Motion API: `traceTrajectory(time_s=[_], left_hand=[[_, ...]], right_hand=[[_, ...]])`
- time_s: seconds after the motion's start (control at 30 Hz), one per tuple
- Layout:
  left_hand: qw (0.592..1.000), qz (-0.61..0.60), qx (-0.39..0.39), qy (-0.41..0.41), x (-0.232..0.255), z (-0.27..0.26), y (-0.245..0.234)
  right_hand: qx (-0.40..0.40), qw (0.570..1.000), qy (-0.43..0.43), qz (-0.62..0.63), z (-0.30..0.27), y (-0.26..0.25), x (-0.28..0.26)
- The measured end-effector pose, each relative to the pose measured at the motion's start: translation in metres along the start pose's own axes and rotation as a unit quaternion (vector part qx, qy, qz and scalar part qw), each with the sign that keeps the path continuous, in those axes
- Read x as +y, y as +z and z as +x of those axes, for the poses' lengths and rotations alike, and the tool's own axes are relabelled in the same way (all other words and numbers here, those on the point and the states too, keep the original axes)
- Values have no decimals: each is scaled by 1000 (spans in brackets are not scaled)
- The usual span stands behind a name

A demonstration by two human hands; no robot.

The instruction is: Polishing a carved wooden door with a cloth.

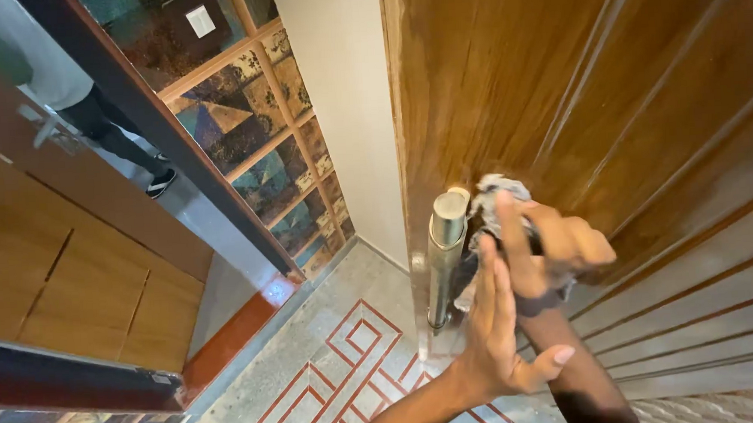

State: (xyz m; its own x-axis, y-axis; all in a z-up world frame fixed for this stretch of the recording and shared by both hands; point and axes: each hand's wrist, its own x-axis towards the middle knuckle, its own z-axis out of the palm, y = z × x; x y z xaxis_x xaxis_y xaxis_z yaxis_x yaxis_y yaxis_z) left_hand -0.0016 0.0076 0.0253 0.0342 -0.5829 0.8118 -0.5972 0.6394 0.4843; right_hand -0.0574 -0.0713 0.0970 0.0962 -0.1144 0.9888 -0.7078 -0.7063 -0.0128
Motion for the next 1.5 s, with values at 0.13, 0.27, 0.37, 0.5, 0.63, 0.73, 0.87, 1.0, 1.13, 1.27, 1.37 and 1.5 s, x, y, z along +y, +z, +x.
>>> traceTrajectory(time_s=[0.13, 0.27, 0.37, 0.5, 0.63, 0.73, 0.87, 1.0, 1.13, 1.27, 1.37, 1.5], left_hand=[[996, 2, 70, 47, -17, -30, 13], [978, 117, 158, 70, -25, -27, -2], [975, 78, 209, -15, -15, 16, -28], [977, 56, 185, -93, -12, 56, -47], [976, 94, 185, -68, -38, 43, -41], [979, 70, 176, -73, -36, 39, -42], [974, 30, 201, -94, -39, 41, -40], [970, 2, 215, -112, -50, 35, -40], [968, -12, 221, -121, -49, 32, -41], [966, -15, 233, -109, -43, 38, -41], [968, -30, 236, -85, -31, 45, -40], [953, -136, 270, -9, -14, 71, -45]], right_hand=[[-2, 993, -111, -49, -18, 13, 8], [-38, 984, -171, 41, -123, 34, 23], [-81, 978, -159, 112, -163, 42, 28], [-126, 986, -104, -30, -255, 79, 81], [-31, 998, -39, -37, -137, 58, 63], [19, 999, 16, -47, -12, 3, 17], [-21, 998, -56, 9, -51, 24, 17], [-39, 980, -171, 96, -120, 38, 22], [-97, 969, -220, 60, -163, 42, 31], [-30, 985, -22, 168, -104, 22, 19], [9, 980, 87, 181, -12, -6, -7], [-115, 963, 38, 241, 63, -23, -27]])
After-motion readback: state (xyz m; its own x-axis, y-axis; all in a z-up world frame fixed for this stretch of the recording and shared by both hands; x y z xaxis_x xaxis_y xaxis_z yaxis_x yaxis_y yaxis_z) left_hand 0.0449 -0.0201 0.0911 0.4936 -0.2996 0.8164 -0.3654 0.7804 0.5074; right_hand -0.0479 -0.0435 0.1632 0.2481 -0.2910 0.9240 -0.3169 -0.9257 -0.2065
